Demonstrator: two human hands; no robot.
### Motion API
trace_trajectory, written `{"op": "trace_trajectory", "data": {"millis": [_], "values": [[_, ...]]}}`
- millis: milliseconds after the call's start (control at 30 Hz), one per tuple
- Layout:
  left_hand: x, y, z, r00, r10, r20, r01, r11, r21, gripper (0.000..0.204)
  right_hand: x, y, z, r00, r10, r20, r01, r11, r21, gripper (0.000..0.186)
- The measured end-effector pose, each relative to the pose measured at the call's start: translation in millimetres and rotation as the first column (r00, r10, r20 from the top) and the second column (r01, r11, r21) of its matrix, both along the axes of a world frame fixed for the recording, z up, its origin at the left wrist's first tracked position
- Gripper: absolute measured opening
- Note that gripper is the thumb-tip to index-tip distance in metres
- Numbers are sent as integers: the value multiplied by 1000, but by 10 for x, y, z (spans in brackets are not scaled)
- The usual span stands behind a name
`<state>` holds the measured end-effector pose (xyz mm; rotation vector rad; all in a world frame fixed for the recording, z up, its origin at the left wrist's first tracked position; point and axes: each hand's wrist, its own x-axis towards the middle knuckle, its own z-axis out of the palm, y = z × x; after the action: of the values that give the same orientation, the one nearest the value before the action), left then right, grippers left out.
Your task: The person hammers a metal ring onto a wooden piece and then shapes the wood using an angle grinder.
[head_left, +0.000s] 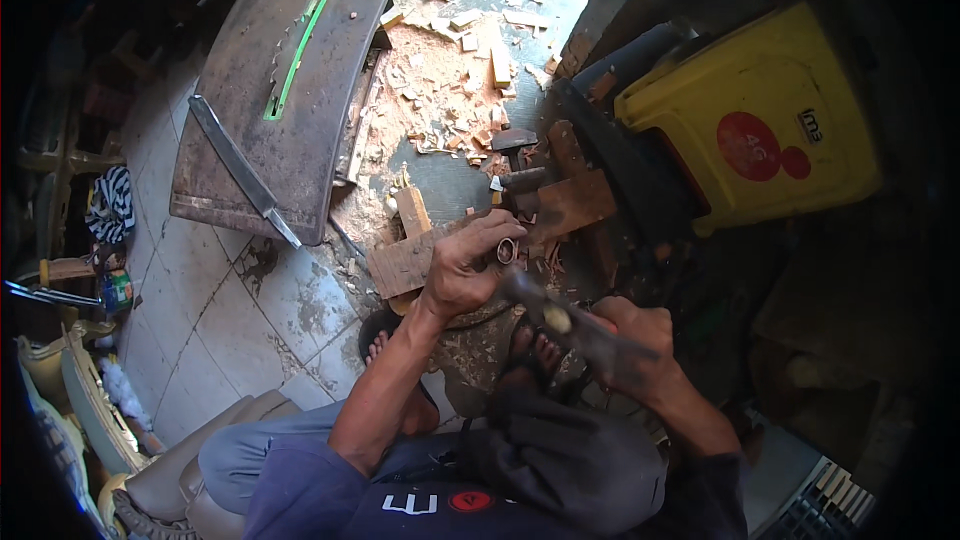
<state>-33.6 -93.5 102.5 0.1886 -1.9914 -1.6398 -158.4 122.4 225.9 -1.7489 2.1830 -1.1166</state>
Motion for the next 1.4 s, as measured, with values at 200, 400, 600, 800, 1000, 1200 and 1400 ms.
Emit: {"op": "trace_trajectory", "data": {"millis": [200, 400, 600, 800, 1000, 1200, 1400], "values": [[-90, 31, 1, 1000, 21, -8, -21, 1000, 21, 46, -55, -29, 46, 984, -135, -115, 160, 956, 246, 30], [-16, 21, -61, 999, 23, 29, -23, 1000, -17, 54, 40, -71, 124, 994, -73, -78, 100, 886, 452, 24], [-4, 55, -58, 998, 7, 57, -12, 997, 78, 56, 6, 34, -6, 993, -107, -55, 119, 925, 361, 16], [2, 76, -4, 999, -17, 44, 13, 994, 106, 57, -53, 97, -7, 998, -55, 25, 53, 994, 92, 28], [-5, 11, -53, 997, -26, 77, 17, 993, 117, 60, -72, -40, 171, 990, -142, 8, 135, 953, 271, 24], [5, 28, -103, 998, -9, 58, 12, 999, -50, 63, -64, 23, 4, 988, -115, -107, 149, 900, 410, 24], [51, 16, -86, 993, -5, 120, 2, 1000, 21, 62, -17, 14, -65, 996, -91, 4, 90, 987, 130, 23]]}}
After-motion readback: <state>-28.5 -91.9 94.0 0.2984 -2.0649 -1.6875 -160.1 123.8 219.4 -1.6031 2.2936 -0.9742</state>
